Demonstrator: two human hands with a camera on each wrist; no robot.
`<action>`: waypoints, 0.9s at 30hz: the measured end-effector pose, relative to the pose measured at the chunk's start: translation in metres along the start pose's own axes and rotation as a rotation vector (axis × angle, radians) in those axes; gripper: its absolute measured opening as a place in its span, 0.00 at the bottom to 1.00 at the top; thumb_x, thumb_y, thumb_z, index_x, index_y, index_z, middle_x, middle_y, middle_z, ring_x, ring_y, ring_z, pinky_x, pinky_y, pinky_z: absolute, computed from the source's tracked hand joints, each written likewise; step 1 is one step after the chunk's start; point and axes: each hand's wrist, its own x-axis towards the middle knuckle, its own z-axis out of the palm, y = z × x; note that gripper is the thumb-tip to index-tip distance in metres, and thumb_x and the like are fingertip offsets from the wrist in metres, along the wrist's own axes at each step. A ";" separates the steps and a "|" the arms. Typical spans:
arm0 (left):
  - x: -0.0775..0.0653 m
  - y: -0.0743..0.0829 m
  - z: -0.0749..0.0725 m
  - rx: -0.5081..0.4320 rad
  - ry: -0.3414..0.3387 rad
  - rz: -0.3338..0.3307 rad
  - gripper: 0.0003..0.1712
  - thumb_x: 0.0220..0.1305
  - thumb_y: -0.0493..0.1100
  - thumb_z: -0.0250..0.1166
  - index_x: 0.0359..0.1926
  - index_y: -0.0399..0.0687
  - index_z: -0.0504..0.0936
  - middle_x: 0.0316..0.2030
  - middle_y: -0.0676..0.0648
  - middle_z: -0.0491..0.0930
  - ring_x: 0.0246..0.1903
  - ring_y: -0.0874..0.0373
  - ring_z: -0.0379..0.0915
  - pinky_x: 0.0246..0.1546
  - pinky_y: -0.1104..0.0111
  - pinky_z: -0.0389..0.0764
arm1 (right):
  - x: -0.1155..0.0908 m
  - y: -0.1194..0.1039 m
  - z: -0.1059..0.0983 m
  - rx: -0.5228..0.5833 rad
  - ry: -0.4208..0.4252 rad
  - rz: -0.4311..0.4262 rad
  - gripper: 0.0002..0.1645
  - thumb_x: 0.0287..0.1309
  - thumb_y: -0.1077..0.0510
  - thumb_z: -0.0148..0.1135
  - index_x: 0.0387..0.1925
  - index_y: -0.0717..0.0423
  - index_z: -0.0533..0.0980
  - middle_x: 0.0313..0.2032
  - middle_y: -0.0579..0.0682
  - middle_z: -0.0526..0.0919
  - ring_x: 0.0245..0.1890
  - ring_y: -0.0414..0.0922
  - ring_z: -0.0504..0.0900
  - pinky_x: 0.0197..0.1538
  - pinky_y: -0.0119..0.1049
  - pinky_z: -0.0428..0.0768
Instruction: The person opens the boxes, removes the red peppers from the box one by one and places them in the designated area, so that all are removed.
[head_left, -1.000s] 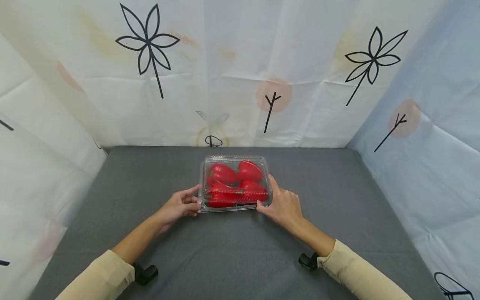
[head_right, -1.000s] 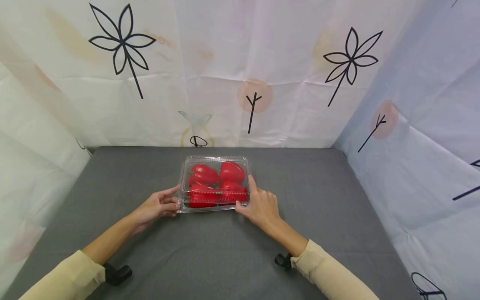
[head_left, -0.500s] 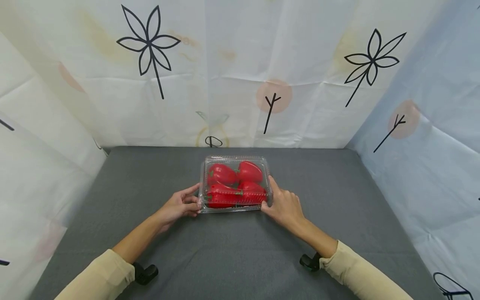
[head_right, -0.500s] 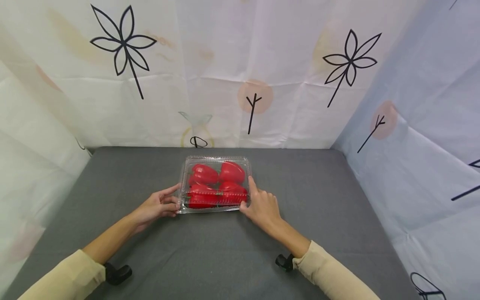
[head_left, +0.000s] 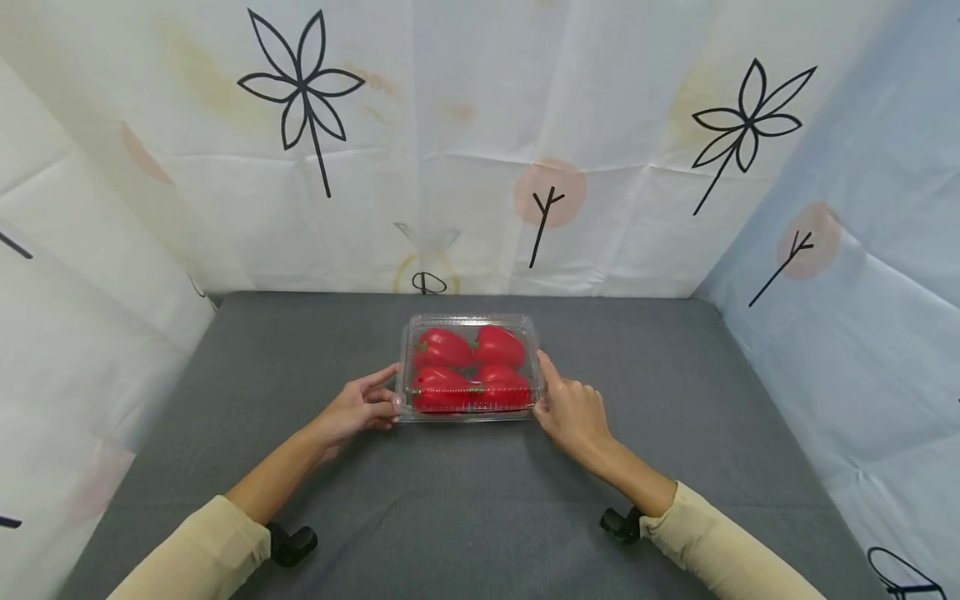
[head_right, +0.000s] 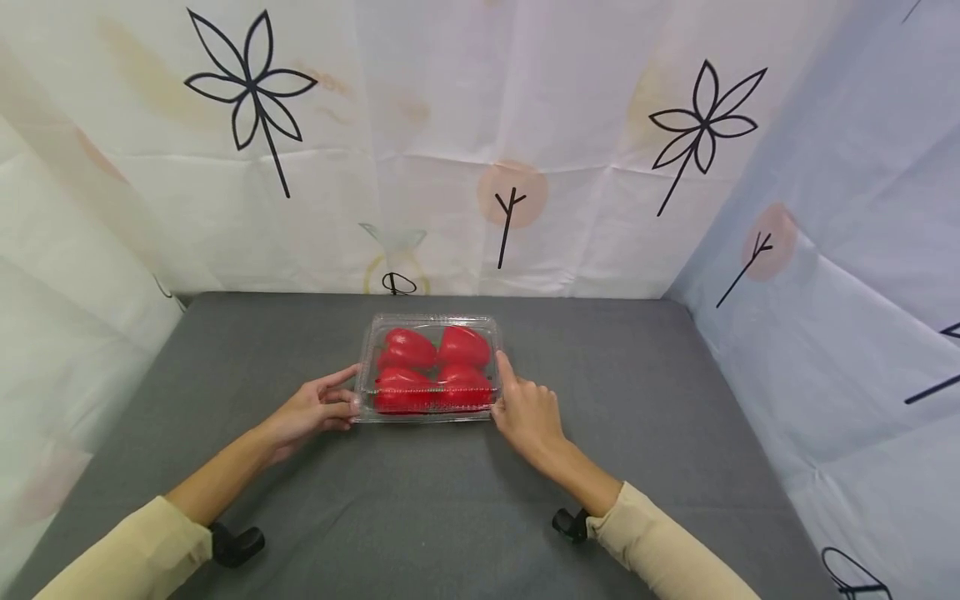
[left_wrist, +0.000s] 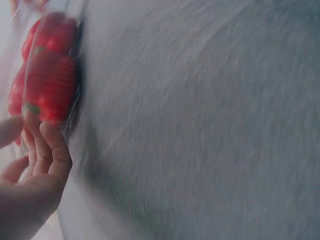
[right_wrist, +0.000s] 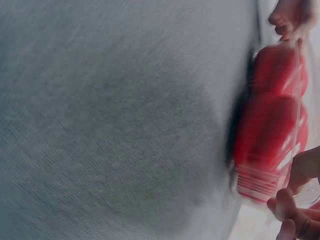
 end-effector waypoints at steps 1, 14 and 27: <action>-0.001 0.000 -0.001 0.003 -0.001 0.000 0.45 0.66 0.37 0.66 0.78 0.49 0.52 0.40 0.45 0.79 0.39 0.53 0.78 0.43 0.65 0.83 | -0.001 0.002 0.000 -0.001 0.015 -0.014 0.43 0.41 0.66 0.65 0.65 0.61 0.70 0.12 0.44 0.67 0.15 0.38 0.53 0.16 0.32 0.53; -0.005 -0.002 0.000 -0.029 -0.010 -0.019 0.45 0.65 0.38 0.67 0.77 0.48 0.53 0.37 0.47 0.81 0.39 0.53 0.78 0.46 0.63 0.82 | -0.005 0.012 0.000 0.002 0.087 -0.112 0.41 0.40 0.64 0.66 0.63 0.58 0.73 0.25 0.49 0.82 0.14 0.38 0.61 0.15 0.31 0.59; -0.007 -0.002 0.003 -0.055 -0.029 -0.004 0.46 0.65 0.36 0.67 0.76 0.44 0.52 0.36 0.47 0.82 0.39 0.55 0.79 0.47 0.62 0.83 | 0.005 0.017 -0.012 0.101 0.109 -0.153 0.34 0.45 0.56 0.67 0.59 0.58 0.77 0.23 0.46 0.77 0.15 0.37 0.63 0.16 0.29 0.61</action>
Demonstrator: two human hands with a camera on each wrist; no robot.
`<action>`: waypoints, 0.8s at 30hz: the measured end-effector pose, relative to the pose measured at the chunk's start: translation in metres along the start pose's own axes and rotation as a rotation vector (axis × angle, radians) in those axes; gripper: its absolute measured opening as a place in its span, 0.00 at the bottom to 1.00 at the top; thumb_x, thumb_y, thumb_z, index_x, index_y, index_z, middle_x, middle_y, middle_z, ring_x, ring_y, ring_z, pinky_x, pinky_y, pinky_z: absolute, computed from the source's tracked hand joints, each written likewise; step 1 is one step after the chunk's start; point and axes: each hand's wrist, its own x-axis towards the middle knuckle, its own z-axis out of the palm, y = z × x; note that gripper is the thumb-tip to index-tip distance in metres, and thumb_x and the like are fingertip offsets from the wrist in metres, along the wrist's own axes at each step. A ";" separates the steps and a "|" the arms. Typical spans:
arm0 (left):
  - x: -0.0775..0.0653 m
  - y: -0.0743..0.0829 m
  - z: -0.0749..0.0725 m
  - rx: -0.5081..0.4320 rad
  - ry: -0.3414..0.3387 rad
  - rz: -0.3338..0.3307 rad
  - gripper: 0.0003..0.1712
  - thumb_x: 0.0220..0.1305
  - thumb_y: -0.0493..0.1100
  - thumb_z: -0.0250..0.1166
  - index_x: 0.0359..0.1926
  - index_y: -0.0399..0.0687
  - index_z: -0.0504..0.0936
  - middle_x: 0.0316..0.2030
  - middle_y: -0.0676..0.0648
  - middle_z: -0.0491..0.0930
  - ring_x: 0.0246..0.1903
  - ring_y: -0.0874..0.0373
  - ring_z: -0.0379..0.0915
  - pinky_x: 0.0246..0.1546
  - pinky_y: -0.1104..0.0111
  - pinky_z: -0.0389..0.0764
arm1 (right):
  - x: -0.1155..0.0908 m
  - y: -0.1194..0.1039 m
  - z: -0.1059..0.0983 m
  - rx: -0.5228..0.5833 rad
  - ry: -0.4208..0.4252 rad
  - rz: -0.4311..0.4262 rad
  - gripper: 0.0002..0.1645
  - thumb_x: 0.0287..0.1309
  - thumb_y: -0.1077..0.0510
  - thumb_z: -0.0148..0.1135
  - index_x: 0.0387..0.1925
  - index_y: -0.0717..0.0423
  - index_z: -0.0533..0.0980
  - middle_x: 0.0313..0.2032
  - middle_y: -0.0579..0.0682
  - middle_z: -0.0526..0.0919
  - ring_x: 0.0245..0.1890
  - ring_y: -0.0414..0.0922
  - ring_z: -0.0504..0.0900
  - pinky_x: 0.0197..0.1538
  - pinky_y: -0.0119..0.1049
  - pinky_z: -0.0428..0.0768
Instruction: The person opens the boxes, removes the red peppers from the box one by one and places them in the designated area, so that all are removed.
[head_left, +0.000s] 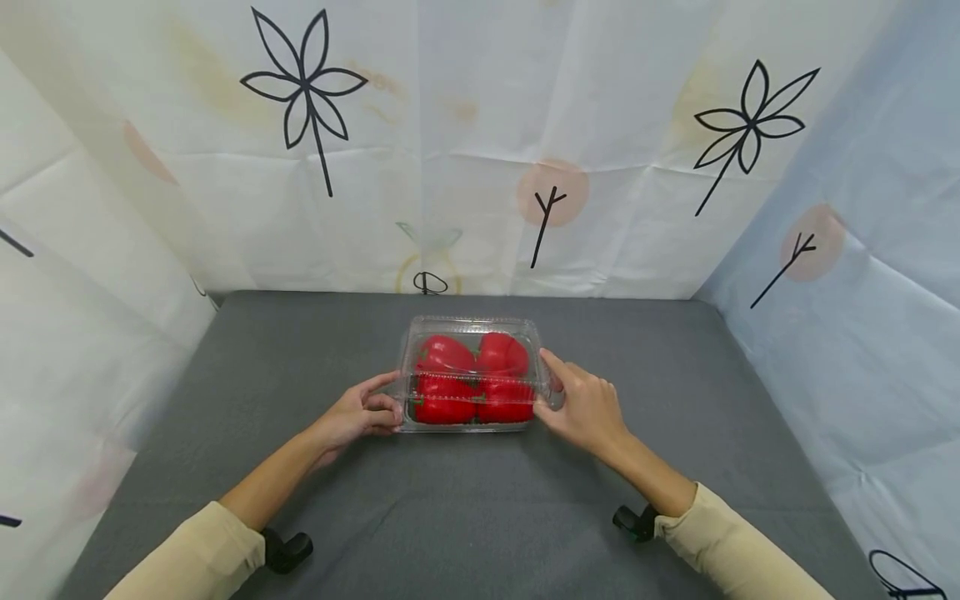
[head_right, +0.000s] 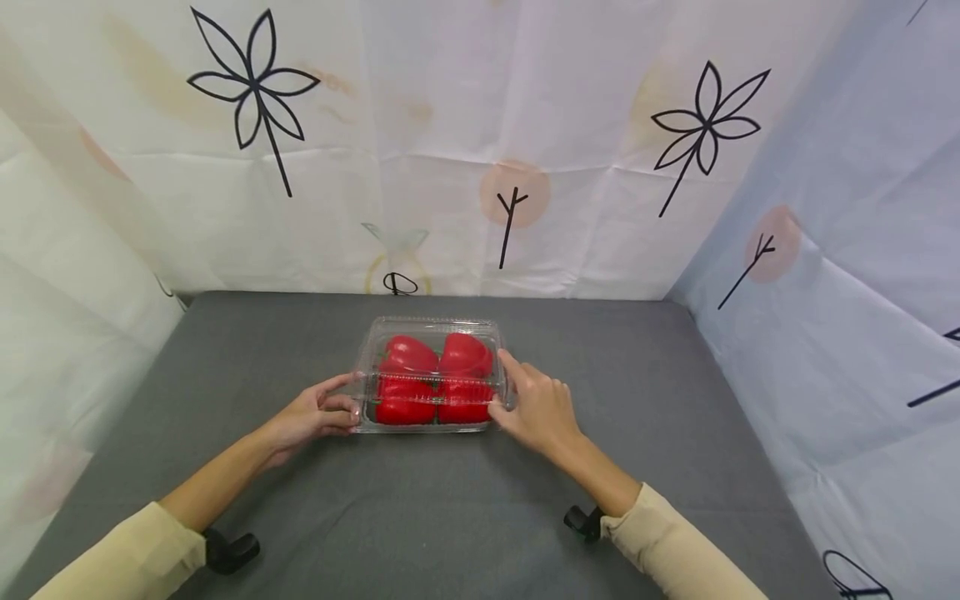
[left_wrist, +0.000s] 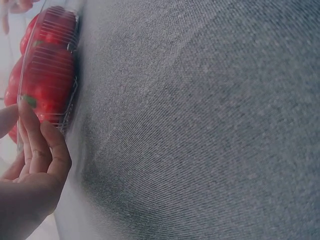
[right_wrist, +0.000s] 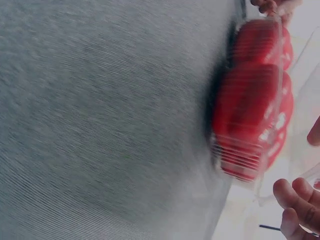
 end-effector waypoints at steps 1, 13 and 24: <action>0.000 0.000 0.000 0.000 0.001 -0.003 0.45 0.65 0.36 0.67 0.76 0.44 0.52 0.36 0.47 0.82 0.39 0.55 0.79 0.47 0.62 0.83 | 0.002 0.000 -0.002 0.010 0.007 -0.002 0.34 0.45 0.55 0.68 0.58 0.58 0.78 0.23 0.46 0.76 0.16 0.37 0.64 0.16 0.30 0.61; -0.006 -0.001 0.003 0.003 -0.021 -0.022 0.42 0.65 0.38 0.67 0.75 0.46 0.56 0.36 0.45 0.82 0.39 0.52 0.80 0.47 0.60 0.83 | 0.024 0.001 -0.022 0.227 -0.066 0.117 0.31 0.51 0.55 0.71 0.57 0.60 0.79 0.23 0.45 0.77 0.21 0.37 0.73 0.24 0.34 0.71; -0.007 -0.006 0.004 0.003 -0.083 -0.026 0.42 0.64 0.37 0.67 0.73 0.46 0.55 0.34 0.46 0.82 0.35 0.51 0.80 0.45 0.60 0.82 | 0.046 0.005 -0.034 0.366 -0.037 0.180 0.23 0.57 0.61 0.69 0.54 0.64 0.80 0.20 0.45 0.71 0.21 0.39 0.67 0.27 0.34 0.67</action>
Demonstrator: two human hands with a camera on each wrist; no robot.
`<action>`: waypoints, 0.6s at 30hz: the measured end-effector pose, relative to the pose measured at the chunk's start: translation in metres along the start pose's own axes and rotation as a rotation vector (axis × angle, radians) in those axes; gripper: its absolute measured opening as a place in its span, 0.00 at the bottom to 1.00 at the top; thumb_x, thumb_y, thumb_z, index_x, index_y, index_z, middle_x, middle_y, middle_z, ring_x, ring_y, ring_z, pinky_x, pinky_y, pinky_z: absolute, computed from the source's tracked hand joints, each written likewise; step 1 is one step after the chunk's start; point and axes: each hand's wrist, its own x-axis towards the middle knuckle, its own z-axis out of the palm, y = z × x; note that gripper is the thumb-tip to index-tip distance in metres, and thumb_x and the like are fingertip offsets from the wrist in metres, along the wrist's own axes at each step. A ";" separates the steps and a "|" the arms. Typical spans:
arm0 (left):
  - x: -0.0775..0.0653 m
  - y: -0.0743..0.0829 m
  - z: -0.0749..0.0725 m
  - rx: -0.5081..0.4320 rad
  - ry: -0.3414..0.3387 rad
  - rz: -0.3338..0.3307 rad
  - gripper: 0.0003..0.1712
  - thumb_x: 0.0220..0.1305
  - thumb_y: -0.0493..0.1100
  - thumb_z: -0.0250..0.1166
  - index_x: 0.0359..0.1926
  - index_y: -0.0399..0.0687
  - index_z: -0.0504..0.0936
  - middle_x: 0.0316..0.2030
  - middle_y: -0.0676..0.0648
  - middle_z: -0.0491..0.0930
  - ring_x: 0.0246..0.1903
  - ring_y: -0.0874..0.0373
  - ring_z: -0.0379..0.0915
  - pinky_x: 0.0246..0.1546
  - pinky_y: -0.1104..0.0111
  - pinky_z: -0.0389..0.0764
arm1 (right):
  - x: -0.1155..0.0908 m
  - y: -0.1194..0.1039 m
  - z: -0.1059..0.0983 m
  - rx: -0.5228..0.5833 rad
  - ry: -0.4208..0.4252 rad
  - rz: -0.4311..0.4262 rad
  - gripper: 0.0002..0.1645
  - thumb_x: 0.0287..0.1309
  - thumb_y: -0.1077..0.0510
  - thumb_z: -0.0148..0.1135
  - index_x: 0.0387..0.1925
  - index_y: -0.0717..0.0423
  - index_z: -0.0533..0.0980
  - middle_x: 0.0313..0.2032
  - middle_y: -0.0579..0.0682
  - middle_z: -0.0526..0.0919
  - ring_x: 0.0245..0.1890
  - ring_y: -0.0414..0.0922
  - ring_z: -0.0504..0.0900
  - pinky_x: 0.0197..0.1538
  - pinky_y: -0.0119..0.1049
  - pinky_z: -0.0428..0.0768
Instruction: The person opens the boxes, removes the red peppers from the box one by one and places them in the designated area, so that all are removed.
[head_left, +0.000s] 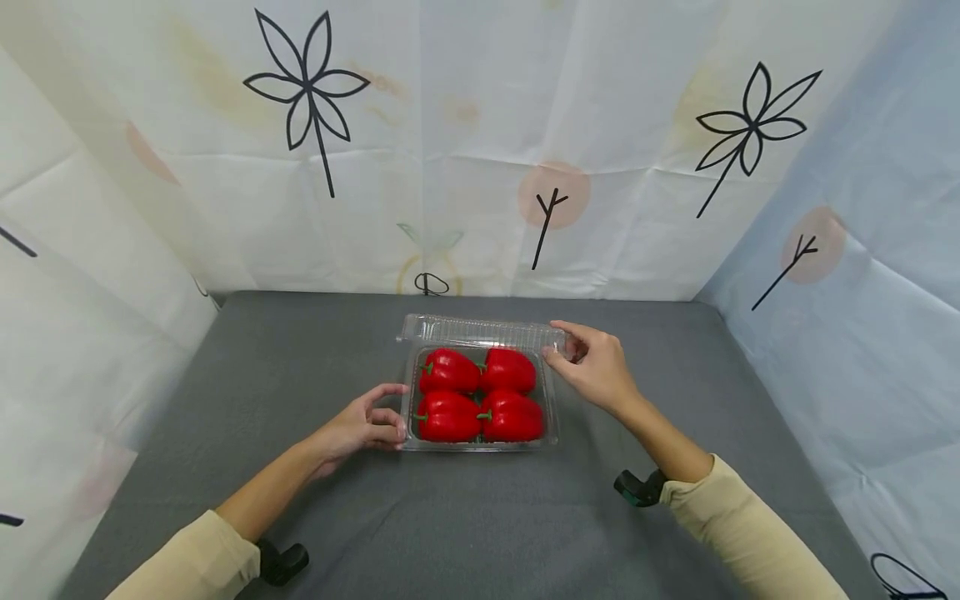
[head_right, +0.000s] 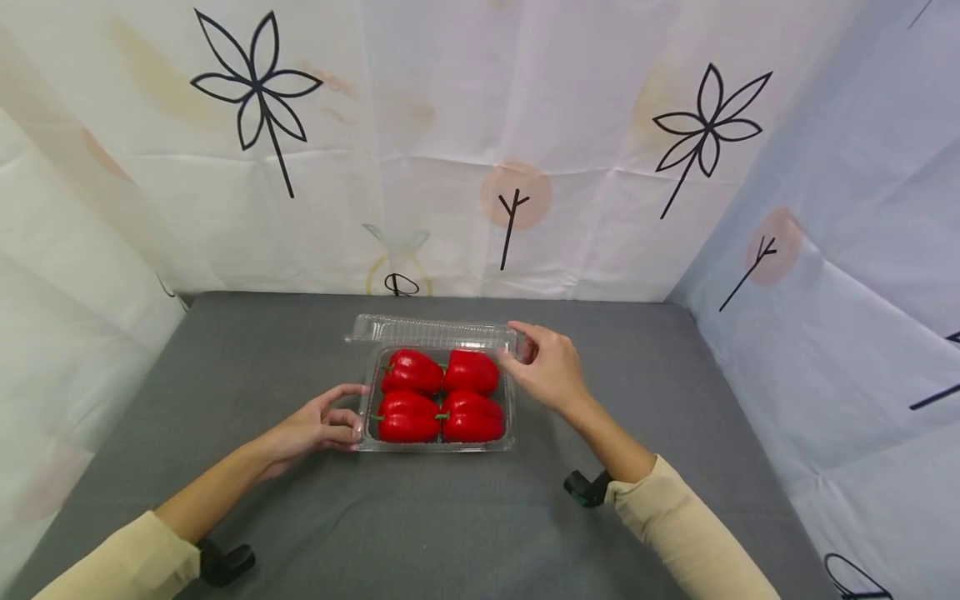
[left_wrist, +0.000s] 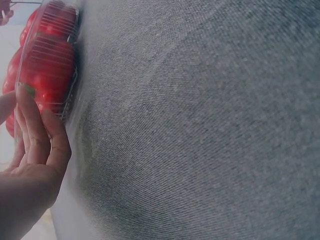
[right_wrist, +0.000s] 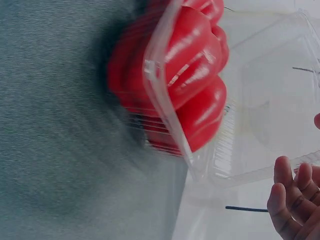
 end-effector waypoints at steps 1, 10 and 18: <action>0.000 0.000 0.000 -0.002 -0.001 -0.006 0.42 0.63 0.37 0.68 0.72 0.46 0.56 0.34 0.45 0.82 0.35 0.51 0.80 0.45 0.60 0.82 | 0.002 0.000 0.000 0.007 0.009 0.013 0.21 0.58 0.61 0.68 0.53 0.64 0.80 0.20 0.45 0.70 0.20 0.39 0.65 0.27 0.34 0.66; -0.004 -0.002 0.005 -0.013 -0.034 -0.007 0.41 0.63 0.36 0.67 0.71 0.45 0.55 0.34 0.45 0.82 0.35 0.51 0.80 0.46 0.61 0.83 | 0.024 0.001 -0.002 0.023 0.070 0.122 0.15 0.65 0.58 0.61 0.48 0.62 0.83 0.27 0.52 0.74 0.26 0.47 0.72 0.32 0.39 0.69; -0.006 -0.005 0.008 -0.020 -0.044 -0.009 0.41 0.63 0.37 0.67 0.71 0.45 0.54 0.35 0.45 0.82 0.36 0.50 0.80 0.47 0.60 0.83 | 0.039 0.010 0.005 0.112 0.031 0.178 0.24 0.66 0.57 0.60 0.62 0.60 0.75 0.46 0.58 0.79 0.47 0.53 0.79 0.49 0.47 0.79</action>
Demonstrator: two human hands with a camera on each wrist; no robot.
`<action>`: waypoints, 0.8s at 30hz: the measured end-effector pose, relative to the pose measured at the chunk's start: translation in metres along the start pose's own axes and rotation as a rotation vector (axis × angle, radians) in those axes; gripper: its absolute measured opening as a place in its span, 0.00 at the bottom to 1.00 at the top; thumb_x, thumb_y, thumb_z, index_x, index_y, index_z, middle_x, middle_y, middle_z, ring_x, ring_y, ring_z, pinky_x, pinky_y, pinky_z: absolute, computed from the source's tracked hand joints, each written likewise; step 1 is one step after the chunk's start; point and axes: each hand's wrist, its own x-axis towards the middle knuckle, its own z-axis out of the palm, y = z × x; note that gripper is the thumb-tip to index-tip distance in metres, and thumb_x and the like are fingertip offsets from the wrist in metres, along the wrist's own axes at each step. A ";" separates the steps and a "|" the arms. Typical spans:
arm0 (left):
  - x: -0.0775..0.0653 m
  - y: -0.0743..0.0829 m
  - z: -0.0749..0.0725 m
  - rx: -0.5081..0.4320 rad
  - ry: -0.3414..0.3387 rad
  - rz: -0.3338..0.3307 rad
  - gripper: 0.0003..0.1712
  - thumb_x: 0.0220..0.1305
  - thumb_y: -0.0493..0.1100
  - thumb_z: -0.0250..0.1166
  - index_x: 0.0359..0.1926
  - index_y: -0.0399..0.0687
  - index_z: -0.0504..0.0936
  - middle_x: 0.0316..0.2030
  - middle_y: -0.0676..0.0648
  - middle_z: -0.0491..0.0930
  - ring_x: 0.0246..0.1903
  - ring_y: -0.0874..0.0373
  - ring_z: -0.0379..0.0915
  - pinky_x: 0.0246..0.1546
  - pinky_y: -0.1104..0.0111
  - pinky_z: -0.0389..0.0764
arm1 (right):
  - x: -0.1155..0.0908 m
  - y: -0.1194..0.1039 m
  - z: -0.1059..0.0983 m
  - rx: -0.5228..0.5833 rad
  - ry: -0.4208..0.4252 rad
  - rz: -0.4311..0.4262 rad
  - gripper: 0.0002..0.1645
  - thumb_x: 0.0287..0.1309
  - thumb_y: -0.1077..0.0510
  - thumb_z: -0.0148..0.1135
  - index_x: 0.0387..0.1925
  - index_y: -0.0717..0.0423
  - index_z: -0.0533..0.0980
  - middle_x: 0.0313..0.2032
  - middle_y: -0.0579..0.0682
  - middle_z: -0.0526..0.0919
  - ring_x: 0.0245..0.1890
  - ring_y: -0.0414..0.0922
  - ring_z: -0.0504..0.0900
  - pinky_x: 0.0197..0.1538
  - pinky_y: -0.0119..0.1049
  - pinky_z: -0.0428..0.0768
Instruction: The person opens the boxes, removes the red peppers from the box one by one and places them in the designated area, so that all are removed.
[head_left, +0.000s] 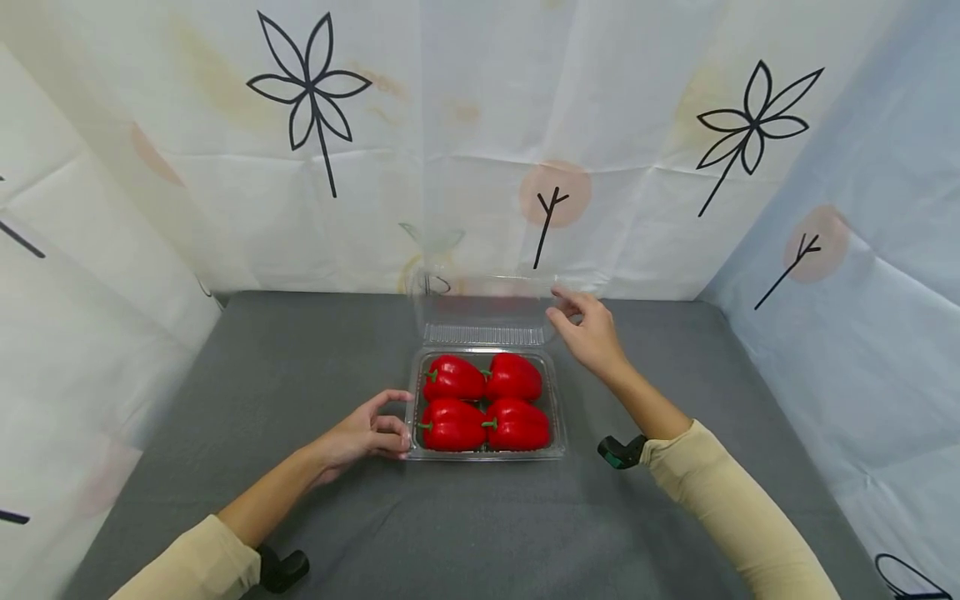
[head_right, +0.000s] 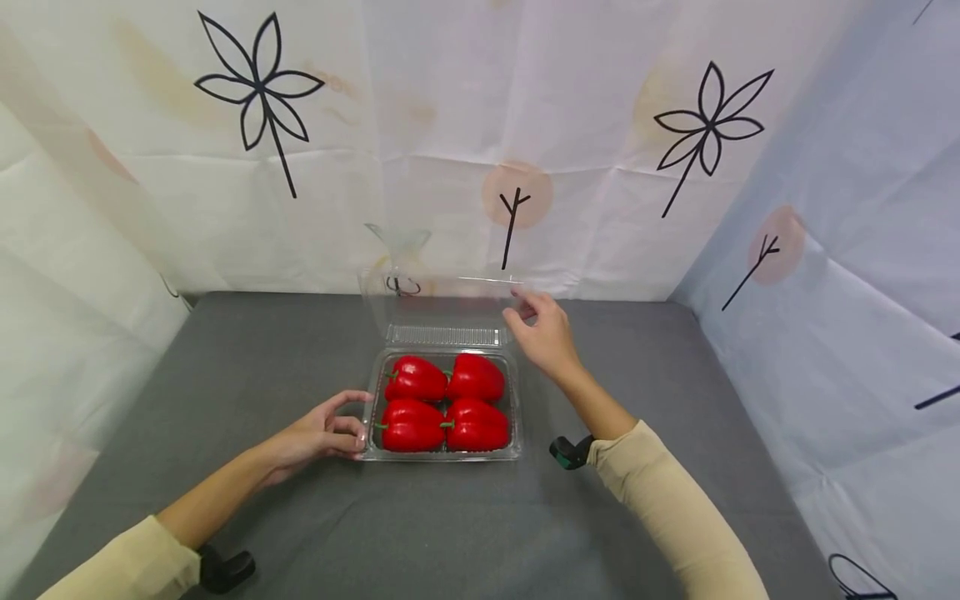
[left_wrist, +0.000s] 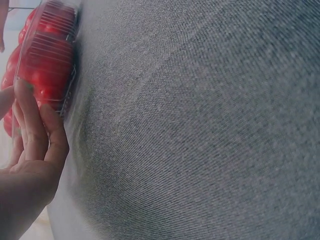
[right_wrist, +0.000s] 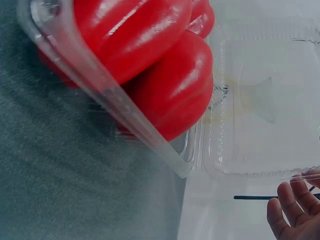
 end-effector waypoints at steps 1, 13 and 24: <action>0.000 0.000 0.000 -0.001 -0.002 -0.001 0.41 0.63 0.37 0.67 0.71 0.45 0.54 0.35 0.45 0.82 0.36 0.50 0.80 0.47 0.60 0.83 | 0.002 0.000 0.001 0.007 -0.007 0.005 0.25 0.66 0.57 0.60 0.63 0.60 0.75 0.46 0.59 0.79 0.47 0.54 0.79 0.51 0.48 0.79; -0.001 0.000 0.000 -0.030 -0.051 -0.001 0.38 0.62 0.33 0.67 0.67 0.43 0.55 0.33 0.44 0.81 0.35 0.50 0.81 0.46 0.58 0.84 | 0.013 0.004 0.006 0.106 -0.069 0.130 0.31 0.67 0.58 0.58 0.70 0.60 0.66 0.55 0.65 0.77 0.55 0.58 0.77 0.53 0.52 0.78; -0.003 0.000 0.003 -0.032 -0.119 0.012 0.34 0.59 0.31 0.68 0.60 0.41 0.57 0.33 0.45 0.80 0.32 0.51 0.81 0.43 0.59 0.84 | 0.017 0.012 0.013 0.112 -0.141 0.216 0.39 0.69 0.58 0.56 0.76 0.59 0.54 0.64 0.63 0.72 0.62 0.57 0.74 0.59 0.54 0.75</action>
